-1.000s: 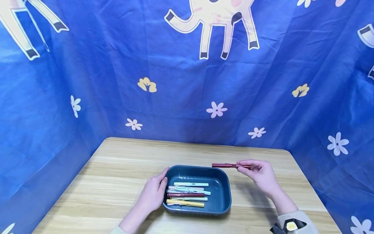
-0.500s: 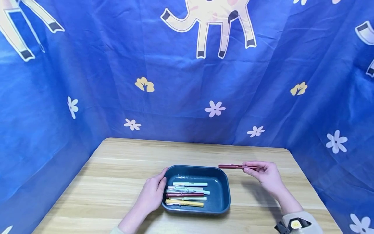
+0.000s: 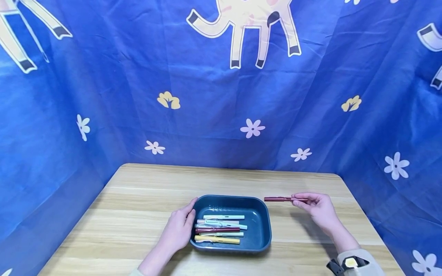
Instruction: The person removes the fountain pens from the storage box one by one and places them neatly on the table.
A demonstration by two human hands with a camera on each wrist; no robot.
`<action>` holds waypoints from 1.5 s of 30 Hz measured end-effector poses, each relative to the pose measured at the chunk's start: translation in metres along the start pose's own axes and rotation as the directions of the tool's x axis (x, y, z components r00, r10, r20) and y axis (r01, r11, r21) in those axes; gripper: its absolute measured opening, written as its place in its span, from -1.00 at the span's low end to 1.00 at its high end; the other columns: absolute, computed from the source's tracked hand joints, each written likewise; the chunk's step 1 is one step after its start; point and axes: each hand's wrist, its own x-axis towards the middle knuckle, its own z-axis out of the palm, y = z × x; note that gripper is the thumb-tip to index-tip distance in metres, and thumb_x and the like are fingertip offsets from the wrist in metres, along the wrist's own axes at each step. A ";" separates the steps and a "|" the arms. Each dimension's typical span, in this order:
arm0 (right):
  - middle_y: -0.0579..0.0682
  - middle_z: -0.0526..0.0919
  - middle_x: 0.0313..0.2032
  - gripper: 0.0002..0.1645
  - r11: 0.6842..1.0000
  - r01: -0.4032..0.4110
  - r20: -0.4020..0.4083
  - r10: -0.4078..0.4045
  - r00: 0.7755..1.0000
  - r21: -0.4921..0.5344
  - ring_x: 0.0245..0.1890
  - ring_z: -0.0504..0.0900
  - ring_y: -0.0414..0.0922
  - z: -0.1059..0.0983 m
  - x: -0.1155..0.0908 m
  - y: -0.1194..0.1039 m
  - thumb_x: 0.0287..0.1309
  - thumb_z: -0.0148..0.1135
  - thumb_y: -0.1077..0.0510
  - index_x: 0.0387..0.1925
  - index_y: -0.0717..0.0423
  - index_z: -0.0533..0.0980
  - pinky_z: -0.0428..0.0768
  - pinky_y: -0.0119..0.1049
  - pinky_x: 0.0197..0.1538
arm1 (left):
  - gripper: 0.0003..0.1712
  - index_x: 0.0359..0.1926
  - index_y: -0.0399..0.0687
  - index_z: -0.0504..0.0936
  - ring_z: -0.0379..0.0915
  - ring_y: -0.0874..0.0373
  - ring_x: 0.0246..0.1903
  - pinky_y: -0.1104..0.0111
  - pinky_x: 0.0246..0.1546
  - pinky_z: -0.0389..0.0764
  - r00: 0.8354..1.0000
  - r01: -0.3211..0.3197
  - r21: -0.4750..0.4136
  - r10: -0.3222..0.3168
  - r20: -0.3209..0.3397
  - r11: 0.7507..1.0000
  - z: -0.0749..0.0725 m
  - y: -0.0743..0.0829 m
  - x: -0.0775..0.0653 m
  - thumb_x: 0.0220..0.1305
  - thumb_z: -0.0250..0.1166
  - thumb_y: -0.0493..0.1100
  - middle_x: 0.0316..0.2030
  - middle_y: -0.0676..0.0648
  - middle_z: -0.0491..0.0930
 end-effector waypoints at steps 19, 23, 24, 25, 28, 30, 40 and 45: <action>0.22 0.82 -0.17 -0.72 0.995 -0.097 0.018 0.097 0.995 -0.015 -0.19 0.80 -0.22 -0.007 -0.001 0.043 0.17 0.46 0.49 -0.07 0.55 0.68 0.77 -0.39 -0.08 | -0.49 0.51 -0.22 0.43 0.48 -0.24 0.32 -0.07 0.37 0.43 1.000 -0.006 -0.005 0.006 0.000 1.000 0.000 -0.001 0.000 0.64 0.08 -0.26 0.32 -0.35 0.51; 0.19 0.82 -0.19 -0.74 0.994 -0.101 0.023 0.103 0.994 -0.048 -0.22 0.79 -0.26 -0.008 -0.001 0.049 0.16 0.48 0.48 -0.09 0.52 0.69 0.77 -0.41 -0.10 | -0.49 0.51 -0.22 0.43 0.47 -0.24 0.32 -0.07 0.38 0.42 1.000 -0.010 -0.003 0.010 0.001 1.000 0.000 -0.001 0.000 0.64 0.09 -0.26 0.33 -0.35 0.50; 0.18 0.82 -0.19 -0.74 0.992 -0.098 0.025 0.100 0.995 -0.075 -0.22 0.79 -0.25 -0.008 -0.001 0.051 0.15 0.50 0.47 -0.11 0.49 0.71 0.76 -0.41 -0.11 | -0.49 0.51 -0.23 0.43 0.47 -0.25 0.32 -0.07 0.38 0.42 1.000 -0.012 -0.003 0.012 0.001 1.000 0.000 -0.001 0.001 0.63 0.09 -0.26 0.33 -0.35 0.50; 0.16 0.83 -0.20 -0.76 0.990 -0.090 0.030 0.093 0.995 -0.112 -0.22 0.78 -0.26 -0.009 -0.001 0.052 0.14 0.51 0.46 -0.12 0.45 0.73 0.76 -0.43 -0.12 | -0.49 0.51 -0.23 0.43 0.47 -0.25 0.32 -0.07 0.38 0.42 1.000 -0.014 -0.003 0.014 0.000 1.000 0.001 -0.001 0.001 0.63 0.09 -0.26 0.33 -0.35 0.50; 0.10 0.83 -0.21 -0.80 0.972 -0.044 0.056 0.059 0.997 -0.231 -0.21 0.77 -0.24 -0.011 0.000 0.056 0.12 0.53 0.44 -0.17 0.30 0.78 0.74 -0.44 -0.14 | -0.49 0.50 -0.24 0.44 0.48 -0.25 0.31 -0.08 0.38 0.42 1.000 -0.020 -0.002 0.020 -0.002 1.000 0.001 -0.001 0.001 0.63 0.09 -0.27 0.32 -0.36 0.51; 0.04 0.83 -0.22 -0.80 0.952 0.006 0.087 0.022 0.996 -0.307 -0.19 0.76 -0.23 -0.012 0.001 0.058 0.12 0.53 0.44 -0.20 0.22 0.79 0.72 -0.44 -0.12 | -0.49 0.50 -0.24 0.44 0.48 -0.25 0.31 -0.08 0.38 0.43 1.000 -0.020 -0.001 0.020 -0.003 1.000 0.001 -0.001 0.000 0.63 0.09 -0.27 0.32 -0.36 0.51; -0.17 0.80 -0.20 -0.74 0.858 0.102 0.136 -0.038 0.990 -0.504 -0.09 0.72 -0.15 -0.011 0.004 0.058 0.17 0.51 0.42 -0.25 0.00 0.81 0.68 -0.30 0.03 | -0.49 0.51 -0.23 0.43 0.46 -0.25 0.32 -0.07 0.38 0.41 1.000 -0.013 -0.001 0.013 0.002 1.000 0.001 -0.001 0.000 0.64 0.08 -0.25 0.34 -0.35 0.49; -0.12 0.79 -0.17 -0.74 0.834 0.127 0.147 -0.056 0.988 -0.536 -0.05 0.72 -0.06 -0.010 0.002 0.058 0.17 0.48 0.45 -0.24 0.04 0.80 0.67 -0.19 0.13 | -0.49 0.51 -0.24 0.42 0.46 -0.24 0.33 -0.07 0.39 0.40 1.000 -0.005 0.000 0.005 0.008 1.000 0.000 0.000 -0.001 0.64 0.08 -0.25 0.35 -0.34 0.48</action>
